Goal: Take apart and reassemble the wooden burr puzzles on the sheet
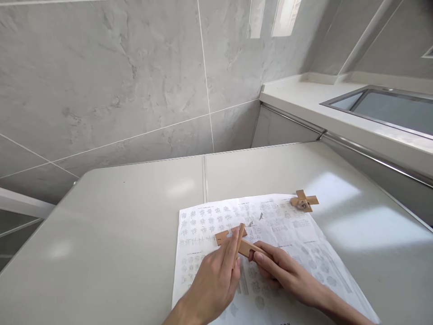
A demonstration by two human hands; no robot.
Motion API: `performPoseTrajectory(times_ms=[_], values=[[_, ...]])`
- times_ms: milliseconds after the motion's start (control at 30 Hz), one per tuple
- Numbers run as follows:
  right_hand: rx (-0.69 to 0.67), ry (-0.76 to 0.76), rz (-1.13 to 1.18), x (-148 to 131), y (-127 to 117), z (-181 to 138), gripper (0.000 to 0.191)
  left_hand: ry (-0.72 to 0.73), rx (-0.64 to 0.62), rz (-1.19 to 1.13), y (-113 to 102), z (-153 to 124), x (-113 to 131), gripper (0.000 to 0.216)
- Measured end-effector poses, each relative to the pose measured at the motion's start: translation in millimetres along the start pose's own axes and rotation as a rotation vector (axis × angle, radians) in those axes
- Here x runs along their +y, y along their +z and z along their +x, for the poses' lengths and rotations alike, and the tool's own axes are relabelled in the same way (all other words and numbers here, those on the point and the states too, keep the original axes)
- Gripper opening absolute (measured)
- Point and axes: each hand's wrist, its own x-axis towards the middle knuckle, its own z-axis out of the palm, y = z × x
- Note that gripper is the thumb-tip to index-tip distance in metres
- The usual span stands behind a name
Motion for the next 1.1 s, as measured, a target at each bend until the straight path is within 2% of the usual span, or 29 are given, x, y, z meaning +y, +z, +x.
performPoseTrajectory(times_ms=[133, 267, 400, 533, 867, 1100], values=[[0.013, -0.012, 0.009, 0.9, 3.2, -0.2, 0.053, -0.029, 0.004, -0.061, 1.8, -1.2, 1.3, 0.077], [-0.021, -0.004, 0.022, -1.3, 3.7, -1.4, 0.053, -0.049, -0.078, -0.115, -0.8, -3.1, 0.2, 0.077], [-0.032, -0.015, 0.057, -2.3, 5.3, 0.7, 0.053, -0.017, -0.08, -0.128, -0.4, -2.1, 1.0, 0.077], [-0.013, -0.036, 0.033, 1.0, 8.2, 3.1, 0.053, 0.057, -0.051, -0.08, 5.4, -0.8, 2.8, 0.074], [-0.024, -0.071, -0.136, -1.2, 13.4, 0.8, 0.046, 0.072, 0.16, 0.039, 12.2, -1.0, 0.1, 0.061], [-0.064, -0.06, -0.111, -6.1, 14.6, -0.6, 0.044, 0.128, 0.155, 0.064, 14.4, -2.2, -0.6, 0.058]])
